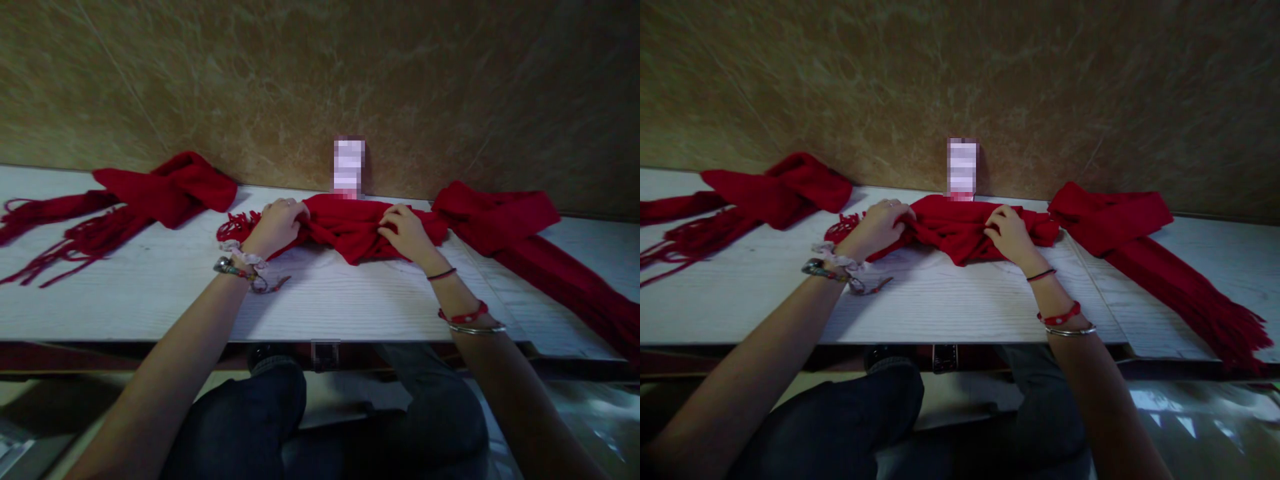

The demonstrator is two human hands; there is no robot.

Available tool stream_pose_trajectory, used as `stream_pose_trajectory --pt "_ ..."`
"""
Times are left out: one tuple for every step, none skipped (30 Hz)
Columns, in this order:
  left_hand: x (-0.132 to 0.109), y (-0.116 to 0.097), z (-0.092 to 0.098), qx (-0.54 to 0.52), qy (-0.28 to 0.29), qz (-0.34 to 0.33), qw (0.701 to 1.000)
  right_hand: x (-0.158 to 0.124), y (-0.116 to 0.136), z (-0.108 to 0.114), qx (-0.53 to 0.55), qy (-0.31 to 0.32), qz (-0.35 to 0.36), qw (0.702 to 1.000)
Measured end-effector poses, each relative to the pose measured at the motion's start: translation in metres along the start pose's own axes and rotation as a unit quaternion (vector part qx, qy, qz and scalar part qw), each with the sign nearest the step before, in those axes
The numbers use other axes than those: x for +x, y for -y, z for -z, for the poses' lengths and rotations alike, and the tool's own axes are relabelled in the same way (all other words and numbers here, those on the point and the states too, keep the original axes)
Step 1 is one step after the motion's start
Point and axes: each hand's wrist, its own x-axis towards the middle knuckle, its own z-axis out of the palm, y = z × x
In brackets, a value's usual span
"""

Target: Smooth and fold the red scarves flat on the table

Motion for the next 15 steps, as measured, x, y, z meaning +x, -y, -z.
stream_pose_trajectory --pt "-0.001 -0.001 0.000 0.024 0.015 -0.025 0.999 -0.001 0.000 -0.002 -0.005 0.034 0.008 0.999" --pt "-0.003 -0.003 0.000 0.030 0.025 -0.055 0.998 -0.002 0.001 -0.002 -0.009 0.054 0.017 0.998" --pt "-0.004 -0.006 0.002 0.021 0.032 -0.087 0.995 -0.003 0.003 -0.002 -0.008 0.059 0.029 0.998" --pt "-0.005 -0.008 0.004 0.005 0.037 -0.118 0.992 -0.003 0.005 0.000 -0.002 0.052 0.044 0.998" --pt "-0.006 -0.010 0.006 -0.012 0.042 -0.147 0.988 -0.003 0.008 0.002 0.008 0.037 0.062 0.997" --pt "-0.007 -0.012 0.008 -0.026 0.047 -0.171 0.984 -0.003 0.012 0.005 0.021 0.021 0.082 0.996" --pt "-0.008 -0.013 0.009 -0.036 0.051 -0.189 0.980 -0.003 0.016 0.008 0.034 0.009 0.101 0.994" --pt "-0.008 -0.014 0.009 -0.040 0.055 -0.205 0.976 -0.002 0.020 0.010 0.047 0.003 0.117 0.992" --pt "-0.007 -0.014 0.009 -0.042 0.056 -0.215 0.974 -0.002 0.024 0.012 0.056 0.004 0.130 0.990" --pt "-0.007 -0.014 0.008 -0.041 0.056 -0.221 0.973 -0.002 0.027 0.014 0.062 0.013 0.140 0.988" --pt "-0.006 -0.013 0.007 -0.041 0.052 -0.222 0.973 -0.003 0.030 0.014 0.065 0.025 0.148 0.987" --pt "-0.006 -0.012 0.005 -0.042 0.045 -0.218 0.974 -0.003 0.032 0.014 0.065 0.039 0.155 0.985" --pt "-0.005 -0.012 0.004 -0.042 0.036 -0.211 0.976 -0.003 0.033 0.013 0.063 0.052 0.162 0.984" --pt "-0.004 -0.011 0.003 -0.042 0.027 -0.203 0.978 -0.004 0.033 0.012 0.060 0.063 0.168 0.982" --pt "-0.004 -0.011 0.002 -0.043 0.018 -0.196 0.979 -0.004 0.033 0.011 0.059 0.070 0.173 0.981"
